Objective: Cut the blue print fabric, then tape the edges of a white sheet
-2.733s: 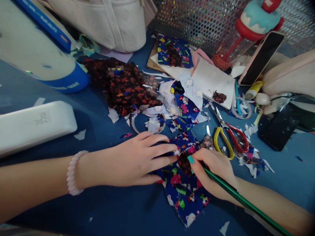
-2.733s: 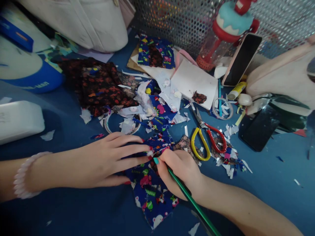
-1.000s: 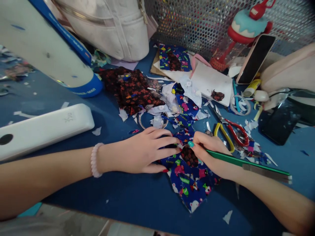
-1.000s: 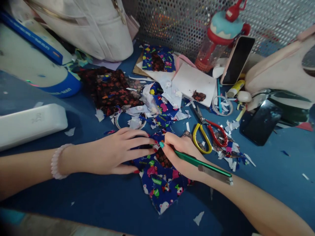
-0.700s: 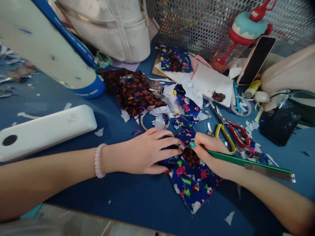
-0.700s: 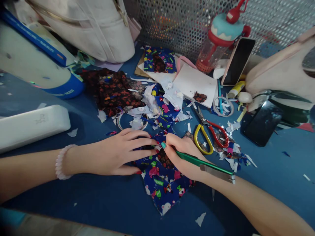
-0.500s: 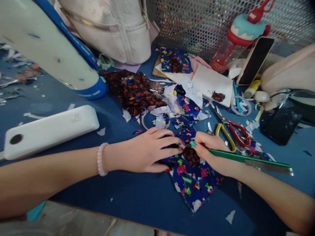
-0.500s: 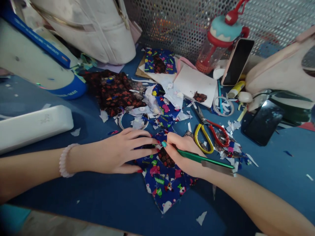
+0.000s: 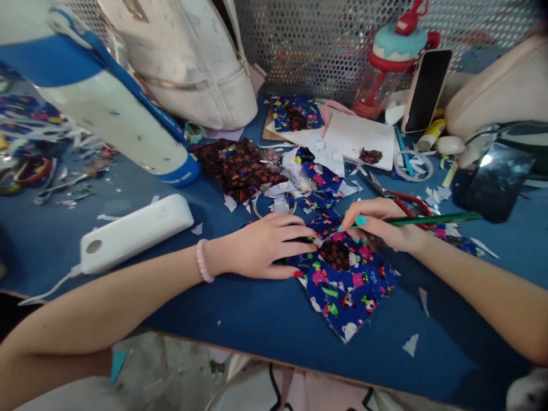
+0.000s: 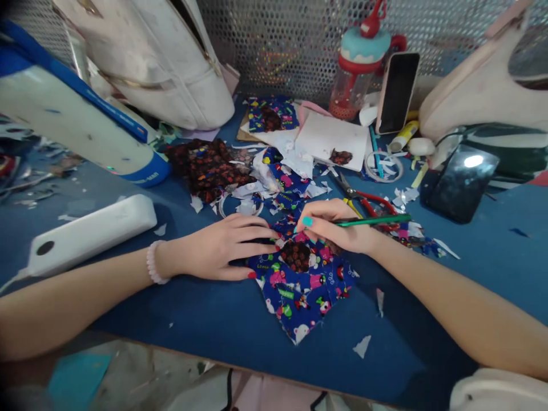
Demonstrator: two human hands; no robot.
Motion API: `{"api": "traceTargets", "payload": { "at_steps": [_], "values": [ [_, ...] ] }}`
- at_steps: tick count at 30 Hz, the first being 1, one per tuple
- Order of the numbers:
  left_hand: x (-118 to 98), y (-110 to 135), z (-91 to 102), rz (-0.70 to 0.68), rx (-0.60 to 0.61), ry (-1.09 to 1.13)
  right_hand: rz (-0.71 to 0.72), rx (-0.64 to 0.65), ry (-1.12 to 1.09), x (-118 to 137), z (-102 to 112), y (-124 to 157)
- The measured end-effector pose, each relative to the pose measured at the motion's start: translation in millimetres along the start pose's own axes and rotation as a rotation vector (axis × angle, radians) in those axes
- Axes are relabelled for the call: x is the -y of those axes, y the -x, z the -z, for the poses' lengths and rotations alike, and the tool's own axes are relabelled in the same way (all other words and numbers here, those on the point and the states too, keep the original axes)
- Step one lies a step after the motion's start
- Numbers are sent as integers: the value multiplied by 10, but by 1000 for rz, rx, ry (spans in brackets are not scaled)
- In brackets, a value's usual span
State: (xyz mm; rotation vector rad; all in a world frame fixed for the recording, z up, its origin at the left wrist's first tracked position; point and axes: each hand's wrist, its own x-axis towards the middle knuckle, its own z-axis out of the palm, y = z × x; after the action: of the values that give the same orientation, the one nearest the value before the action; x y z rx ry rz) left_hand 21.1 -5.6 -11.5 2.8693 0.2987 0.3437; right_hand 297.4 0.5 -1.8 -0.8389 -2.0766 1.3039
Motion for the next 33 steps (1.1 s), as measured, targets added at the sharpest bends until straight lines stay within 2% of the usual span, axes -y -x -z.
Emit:
{"api": "traceTargets", "payload": {
  "at_steps": [4, 9, 16, 23, 33],
  "values": [
    [-28, -12, -19, -34, -60, -45, -1, -30, -50, -20, -38, -12],
    [-53, -4, -62, 11, -123, -78, -29, 29, -28, -4, -80, -11],
    [-69, -29, -67, 36, -67, -129, -111, 93, -82, -28, -81, -31],
    [-91, -60, -44, 33, -56, -124, -157, 45, -83, -18, -94, -34],
    [-73, -54, -57, 10, -67, -123, -183, 53, 0, 40, -115, -30]
  ]
}}
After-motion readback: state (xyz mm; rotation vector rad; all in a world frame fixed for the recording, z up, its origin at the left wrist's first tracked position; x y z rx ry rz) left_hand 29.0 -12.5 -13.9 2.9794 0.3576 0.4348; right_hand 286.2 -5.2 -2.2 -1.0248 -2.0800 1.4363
